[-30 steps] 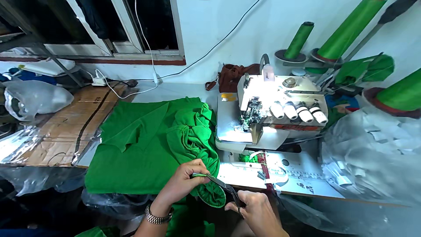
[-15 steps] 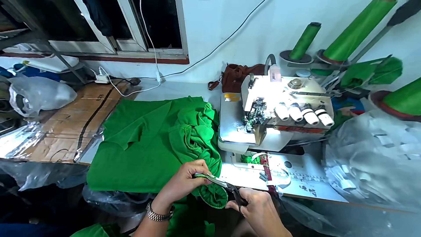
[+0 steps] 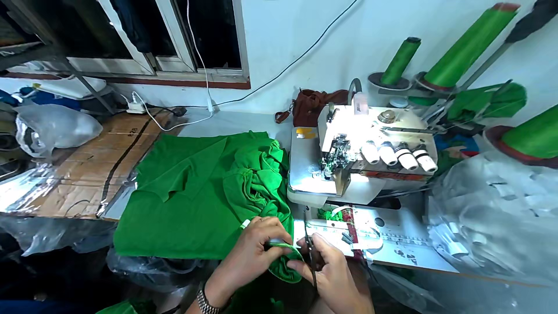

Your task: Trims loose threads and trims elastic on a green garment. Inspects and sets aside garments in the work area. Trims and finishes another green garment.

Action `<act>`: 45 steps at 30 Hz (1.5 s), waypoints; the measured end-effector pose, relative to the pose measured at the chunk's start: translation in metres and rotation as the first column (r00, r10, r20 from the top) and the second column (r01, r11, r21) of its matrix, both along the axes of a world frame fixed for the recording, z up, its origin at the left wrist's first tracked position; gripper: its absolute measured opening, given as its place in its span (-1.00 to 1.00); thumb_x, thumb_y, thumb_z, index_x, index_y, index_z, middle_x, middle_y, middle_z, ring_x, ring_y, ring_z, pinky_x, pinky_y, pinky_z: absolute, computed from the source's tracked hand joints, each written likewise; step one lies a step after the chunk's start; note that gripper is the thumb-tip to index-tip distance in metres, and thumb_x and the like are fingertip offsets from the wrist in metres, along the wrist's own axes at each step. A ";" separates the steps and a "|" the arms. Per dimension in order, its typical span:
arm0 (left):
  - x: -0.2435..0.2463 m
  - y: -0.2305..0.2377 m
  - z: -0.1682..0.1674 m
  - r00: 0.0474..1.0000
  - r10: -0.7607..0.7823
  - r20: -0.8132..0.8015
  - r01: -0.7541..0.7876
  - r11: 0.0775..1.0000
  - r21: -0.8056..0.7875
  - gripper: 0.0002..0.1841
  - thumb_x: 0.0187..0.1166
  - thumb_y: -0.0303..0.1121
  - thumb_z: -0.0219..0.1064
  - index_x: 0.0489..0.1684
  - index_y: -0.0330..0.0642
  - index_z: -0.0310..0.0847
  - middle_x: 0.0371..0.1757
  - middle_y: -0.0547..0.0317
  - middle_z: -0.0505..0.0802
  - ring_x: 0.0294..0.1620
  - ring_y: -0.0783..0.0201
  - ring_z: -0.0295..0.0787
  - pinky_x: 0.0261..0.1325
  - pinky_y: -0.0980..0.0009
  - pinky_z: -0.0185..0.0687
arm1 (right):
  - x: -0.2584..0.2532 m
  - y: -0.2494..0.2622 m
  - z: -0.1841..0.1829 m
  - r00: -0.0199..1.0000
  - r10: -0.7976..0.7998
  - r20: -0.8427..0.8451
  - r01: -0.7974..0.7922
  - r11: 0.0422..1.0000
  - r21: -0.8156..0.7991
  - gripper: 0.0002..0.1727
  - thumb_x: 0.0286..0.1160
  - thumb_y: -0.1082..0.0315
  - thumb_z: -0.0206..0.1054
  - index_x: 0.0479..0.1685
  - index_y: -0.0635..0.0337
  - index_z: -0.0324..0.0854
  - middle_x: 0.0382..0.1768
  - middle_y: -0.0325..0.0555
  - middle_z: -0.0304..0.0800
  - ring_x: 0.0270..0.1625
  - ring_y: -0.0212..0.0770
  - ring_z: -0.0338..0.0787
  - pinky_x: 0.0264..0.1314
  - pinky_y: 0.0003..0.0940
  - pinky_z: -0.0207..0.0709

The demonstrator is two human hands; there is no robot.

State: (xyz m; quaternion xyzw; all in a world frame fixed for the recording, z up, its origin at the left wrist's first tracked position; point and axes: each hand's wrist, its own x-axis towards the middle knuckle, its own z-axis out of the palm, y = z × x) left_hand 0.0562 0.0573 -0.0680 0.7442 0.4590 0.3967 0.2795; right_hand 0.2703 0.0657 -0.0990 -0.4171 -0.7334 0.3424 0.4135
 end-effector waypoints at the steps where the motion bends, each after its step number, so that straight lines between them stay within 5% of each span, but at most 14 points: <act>1: 0.005 -0.001 0.003 1.000 0.005 -0.022 -0.003 0.998 0.061 -0.88 0.56 -0.26 0.42 -0.14 0.06 0.88 -0.12 0.42 0.85 0.05 0.48 0.70 0.31 0.29 0.49 | -0.009 0.001 0.003 0.997 -0.008 -0.070 0.008 1.000 0.000 -0.60 0.30 0.02 0.57 -0.17 0.21 0.79 -0.40 -0.30 0.76 -0.41 -0.62 0.64 -0.33 -0.72 0.55; 5: 0.001 -0.003 0.006 0.926 0.283 -0.250 -0.214 0.939 0.268 -0.61 0.40 -0.33 0.39 0.23 0.13 0.78 0.13 0.35 0.83 0.26 0.23 0.70 0.36 0.05 0.54 | -0.027 -0.001 0.008 0.949 -0.175 -0.264 0.171 0.985 -0.039 -0.93 0.22 0.40 0.48 -0.41 0.20 0.75 -0.52 -0.36 0.74 -0.48 -0.68 0.64 -0.41 -0.78 0.53; 7: -0.010 -0.007 0.001 0.830 0.430 -0.355 -0.321 0.889 0.326 -0.43 0.15 -0.47 0.46 0.30 0.07 0.75 0.19 0.12 0.80 0.27 -0.09 0.68 0.27 -0.23 0.50 | -0.022 -0.003 0.006 0.912 -0.271 -0.309 0.264 0.962 -0.065 -0.96 0.18 0.48 0.42 -0.40 0.24 0.73 -0.56 -0.40 0.70 -0.55 -0.72 0.57 -0.49 -0.79 0.47; 9: -0.017 -0.015 -0.007 0.796 0.501 -0.340 -0.419 0.861 0.288 -0.36 0.04 -0.59 0.47 0.30 -0.05 0.72 0.20 -0.06 0.77 0.22 -0.22 0.69 0.17 -0.26 0.58 | -0.014 -0.006 0.002 0.877 -0.347 -0.333 0.338 0.937 -0.088 -0.92 0.14 0.53 0.38 -0.39 0.27 0.72 -0.57 -0.42 0.69 -0.56 -0.73 0.55 -0.50 -0.78 0.44; 11: -0.016 -0.026 -0.015 0.814 0.534 -0.227 -0.481 0.840 0.251 -0.43 0.09 -0.63 0.37 0.24 -0.21 0.70 0.09 -0.09 0.76 0.06 -0.07 0.75 0.03 -0.02 0.74 | -0.007 -0.010 -0.002 0.842 -0.404 -0.357 0.383 0.914 -0.130 -0.88 0.11 0.57 0.35 -0.36 0.28 0.71 -0.54 -0.42 0.71 -0.52 -0.74 0.60 -0.46 -0.79 0.48; 14: -0.011 -0.035 -0.026 0.827 0.560 -0.046 -0.518 0.793 0.321 -0.63 0.24 -0.57 0.24 0.07 -0.29 0.67 -0.16 0.07 0.76 -0.18 0.31 0.74 -0.07 0.45 0.72 | -0.002 -0.012 -0.012 0.815 -0.474 -0.334 0.441 0.881 -0.174 -0.87 0.08 0.56 0.35 -0.38 0.23 0.72 -0.56 -0.45 0.72 -0.57 -0.73 0.58 -0.54 -0.76 0.46; 17: -0.009 -0.037 -0.032 0.809 0.588 0.009 -0.542 0.740 0.398 -0.67 0.25 -0.56 0.24 0.03 -0.32 0.63 -0.24 0.11 0.72 -0.23 0.38 0.68 -0.09 0.58 0.64 | -0.001 -0.013 -0.025 0.804 -0.500 -0.324 0.458 0.866 -0.199 -0.87 0.08 0.54 0.34 -0.38 0.26 0.73 -0.59 -0.42 0.69 -0.66 -0.68 0.54 -0.61 -0.71 0.45; 45: -0.008 -0.040 -0.045 0.840 0.543 0.012 -0.499 0.763 0.411 -0.69 0.39 -0.47 0.28 0.12 -0.21 0.59 -0.16 0.11 0.74 -0.15 0.36 0.71 -0.05 0.53 0.69 | -0.004 -0.020 -0.035 0.808 -0.500 -0.312 0.437 0.864 -0.251 -0.86 0.09 0.56 0.33 -0.38 0.26 0.75 -0.53 -0.41 0.73 -0.57 -0.70 0.58 -0.54 -0.77 0.45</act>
